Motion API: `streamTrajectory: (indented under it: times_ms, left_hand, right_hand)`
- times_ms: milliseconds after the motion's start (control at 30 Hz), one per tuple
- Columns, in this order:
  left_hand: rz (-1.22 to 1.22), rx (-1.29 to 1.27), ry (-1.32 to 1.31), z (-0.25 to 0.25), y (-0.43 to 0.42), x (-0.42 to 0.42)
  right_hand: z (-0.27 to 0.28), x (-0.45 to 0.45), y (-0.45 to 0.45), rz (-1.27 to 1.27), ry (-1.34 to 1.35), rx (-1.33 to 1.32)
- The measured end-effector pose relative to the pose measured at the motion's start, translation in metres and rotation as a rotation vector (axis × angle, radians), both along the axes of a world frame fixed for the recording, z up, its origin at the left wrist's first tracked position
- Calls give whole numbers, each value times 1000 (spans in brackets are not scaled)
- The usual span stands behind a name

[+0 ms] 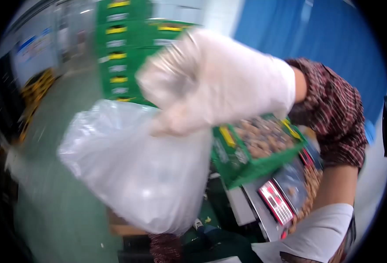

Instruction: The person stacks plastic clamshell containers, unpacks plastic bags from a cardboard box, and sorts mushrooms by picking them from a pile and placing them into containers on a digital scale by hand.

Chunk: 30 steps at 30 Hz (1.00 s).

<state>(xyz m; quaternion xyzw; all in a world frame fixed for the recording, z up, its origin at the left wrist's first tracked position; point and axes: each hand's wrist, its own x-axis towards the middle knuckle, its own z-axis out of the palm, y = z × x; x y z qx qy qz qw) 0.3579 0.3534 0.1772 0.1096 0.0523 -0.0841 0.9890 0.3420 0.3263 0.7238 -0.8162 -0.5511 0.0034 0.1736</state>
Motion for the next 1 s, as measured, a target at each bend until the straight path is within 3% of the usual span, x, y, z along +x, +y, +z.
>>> streamTrajectory:
  times_ms: [67, 100, 133, 233, 300, 333, 367, 467, 533, 600, 667, 733, 833, 900, 933, 1000]
  left_hand:
    - [-133, 97, -32, 24, -35, -8]
    - [-203, 142, -58, 34, -53, -11]
    - [-270, 188, -88, 47, -72, -14]
    - [-427, 279, -186, 83, -130, -27]
    - [-499, 334, -262, 107, -172, -32]
    - [-528, 356, -297, 119, -191, -33]
    - [-561, 381, -339, 132, -215, -34]
    - [-619, 427, -461, 165, -289, -38]
    - [-630, 435, -556, 188, -333, -38]
    - [-623, 456, -652, 213, -381, -35]
    - [-606, 474, -753, 235, -430, -30]
    - [-560, 504, -849, 256, -471, -25]
    - [-509, 553, -990, 284, -527, -22]
    - [-490, 580, -1068, 294, -558, -18]
    - [-487, 588, -1104, 295, -574, -14]
    - [-492, 609, -1148, 283, -616, 13]
  right_hand:
    - [27, 6, -45, 289, -567, 110]
    - [37, 16, -71, 662, -1048, 177]
    - [54, -5, -105, 221, -626, 165]
    - [92, -84, -180, -237, 226, 331]
    - [69, -48, -236, -133, -1403, 176]
    - [63, -56, -263, -484, -1203, 127]
    - [47, -82, -294, -534, -876, 278]
    - [23, -112, -404, -380, -468, 442]
    - [15, -168, -432, -460, -70, 751]
    - [4, -210, -483, -588, 77, 957]
    - [9, -240, -533, -920, 102, 1204]
    - [18, -269, -582, -1148, 192, 1214]
    - [25, -295, -643, -1076, 78, 1183]
    - [27, -319, -658, -1542, 65, 940]
    - [16, -325, -679, -1322, 11, 1174]
    - [-17, -297, -734, -1433, 34, 1146]
